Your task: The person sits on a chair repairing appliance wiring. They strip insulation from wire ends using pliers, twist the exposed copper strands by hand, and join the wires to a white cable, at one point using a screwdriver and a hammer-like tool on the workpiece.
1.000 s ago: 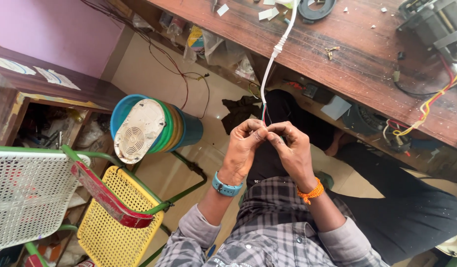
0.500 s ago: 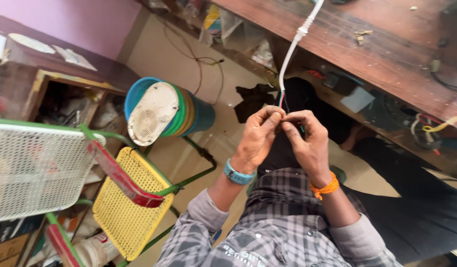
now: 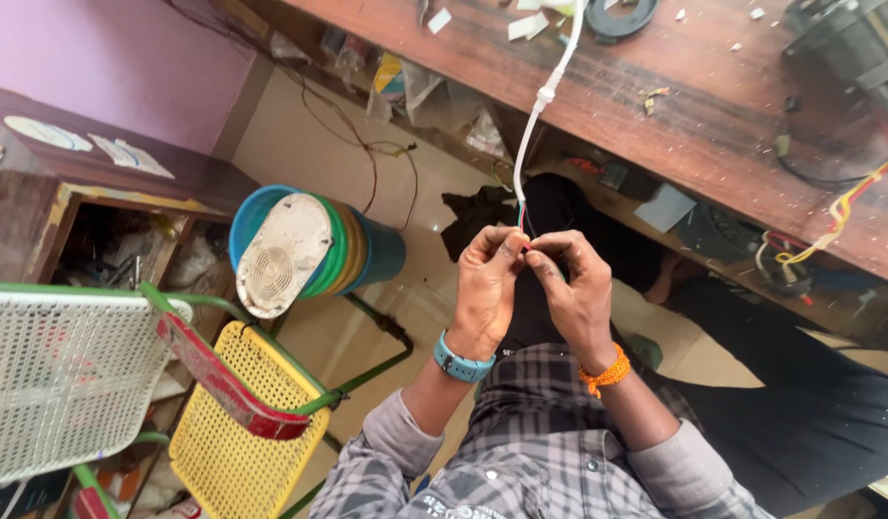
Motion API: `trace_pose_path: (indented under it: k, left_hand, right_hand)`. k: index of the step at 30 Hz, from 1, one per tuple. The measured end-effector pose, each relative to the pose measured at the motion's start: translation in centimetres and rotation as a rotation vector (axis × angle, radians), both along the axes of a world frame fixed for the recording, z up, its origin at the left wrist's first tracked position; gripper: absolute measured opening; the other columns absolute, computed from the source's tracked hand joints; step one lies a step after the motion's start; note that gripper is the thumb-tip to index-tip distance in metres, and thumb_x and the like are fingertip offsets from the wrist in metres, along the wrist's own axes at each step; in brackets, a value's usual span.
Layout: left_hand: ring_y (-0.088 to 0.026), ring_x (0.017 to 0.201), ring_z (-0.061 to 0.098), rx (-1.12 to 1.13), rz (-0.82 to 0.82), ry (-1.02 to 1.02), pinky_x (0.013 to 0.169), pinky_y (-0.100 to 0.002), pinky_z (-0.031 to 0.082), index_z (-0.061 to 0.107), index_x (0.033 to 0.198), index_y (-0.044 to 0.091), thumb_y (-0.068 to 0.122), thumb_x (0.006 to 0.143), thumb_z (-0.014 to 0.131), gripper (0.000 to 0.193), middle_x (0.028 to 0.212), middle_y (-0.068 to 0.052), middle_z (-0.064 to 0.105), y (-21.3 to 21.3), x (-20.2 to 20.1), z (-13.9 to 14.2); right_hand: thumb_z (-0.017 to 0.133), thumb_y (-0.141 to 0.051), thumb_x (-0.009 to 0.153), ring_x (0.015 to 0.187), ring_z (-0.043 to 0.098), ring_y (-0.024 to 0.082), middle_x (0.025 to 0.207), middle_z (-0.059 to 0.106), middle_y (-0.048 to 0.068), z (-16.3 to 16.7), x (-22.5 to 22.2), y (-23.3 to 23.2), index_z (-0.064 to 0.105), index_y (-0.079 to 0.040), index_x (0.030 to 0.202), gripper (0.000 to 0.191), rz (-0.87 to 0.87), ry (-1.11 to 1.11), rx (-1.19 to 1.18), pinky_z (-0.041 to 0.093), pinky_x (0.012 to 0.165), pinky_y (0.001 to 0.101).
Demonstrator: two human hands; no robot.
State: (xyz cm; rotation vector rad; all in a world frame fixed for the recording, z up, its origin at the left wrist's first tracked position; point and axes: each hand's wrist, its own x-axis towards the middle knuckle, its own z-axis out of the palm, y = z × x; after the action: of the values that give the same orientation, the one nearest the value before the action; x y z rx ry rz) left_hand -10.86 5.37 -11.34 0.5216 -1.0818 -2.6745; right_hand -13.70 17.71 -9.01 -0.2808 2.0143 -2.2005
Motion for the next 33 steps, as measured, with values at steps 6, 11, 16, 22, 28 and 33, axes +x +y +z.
trace_pose_path:
  k: [6,11,16,22,28,33]
  left_hand:
    - [-0.010,0.095,0.065,-0.420,-0.110,-0.017,0.090,-0.025,0.051,0.074,0.112,0.001,0.009,0.100,0.067,0.016,0.101,-0.003,0.072,0.6,-0.6,3.1]
    - [-0.014,0.098,0.064,-0.964,-0.130,0.181,0.085,-0.027,0.051,0.069,0.116,0.004,0.012,0.104,0.063,0.017,0.108,-0.004,0.067,-0.9,-3.6,5.8]
    - [-0.023,0.095,0.066,-1.490,-0.088,0.512,0.087,-0.033,0.053,0.072,0.111,0.008,0.010,0.102,0.070,0.009,0.103,-0.001,0.070,-1.4,-11.5,7.3]
    - [-0.026,0.097,0.059,-1.807,-0.238,0.735,0.088,-0.039,0.054,0.073,0.121,0.014,0.000,0.089,0.067,0.035,0.103,-0.003,0.063,0.6,-18.1,8.6]
    - [-0.027,0.100,0.059,-1.749,-0.326,0.782,0.089,-0.039,0.054,0.070,0.111,0.009,0.006,0.092,0.073,0.019,0.109,-0.005,0.064,0.9,-19.5,8.3]
    - [-0.028,0.104,0.061,-1.691,-0.292,0.757,0.090,-0.040,0.054,0.069,0.113,0.003,0.005,0.093,0.073,0.020,0.113,-0.008,0.062,0.9,-19.2,8.4]
  right_hand:
    - [0.070,-0.005,0.098,0.088,0.063,0.005,0.094,0.066,0.000,-0.7,-0.8,0.5,0.066,-0.001,0.102,0.007,-0.037,-0.105,-0.092,0.054,0.080,0.0212]
    - [0.070,-0.006,0.098,0.087,0.065,0.006,0.093,0.067,0.000,-1.1,-1.5,1.3,0.066,-0.002,0.102,0.007,-0.050,-0.167,-0.220,0.054,0.082,0.0221]
    - [0.072,-0.010,0.097,0.086,0.064,0.007,0.092,0.068,0.000,-0.4,-1.7,1.5,0.067,-0.002,0.101,0.010,-0.062,-0.193,-0.274,0.053,0.083,0.0234]
    - [0.073,-0.009,0.096,0.085,0.063,0.007,0.090,0.068,0.000,0.5,-1.8,2.6,0.068,-0.002,0.103,0.011,-0.076,-0.231,-0.244,0.051,0.081,0.0231]
    - [0.071,-0.010,0.096,0.085,0.064,0.006,0.090,0.068,0.000,0.8,-2.2,3.5,0.068,-0.003,0.103,0.011,-0.104,-0.246,-0.227,0.053,0.081,0.0228]
    - [0.072,-0.010,0.096,0.084,0.063,0.007,0.090,0.068,0.000,1.0,-2.4,3.8,0.068,-0.002,0.103,0.011,-0.077,-0.263,-0.249,0.051,0.080,0.0232]
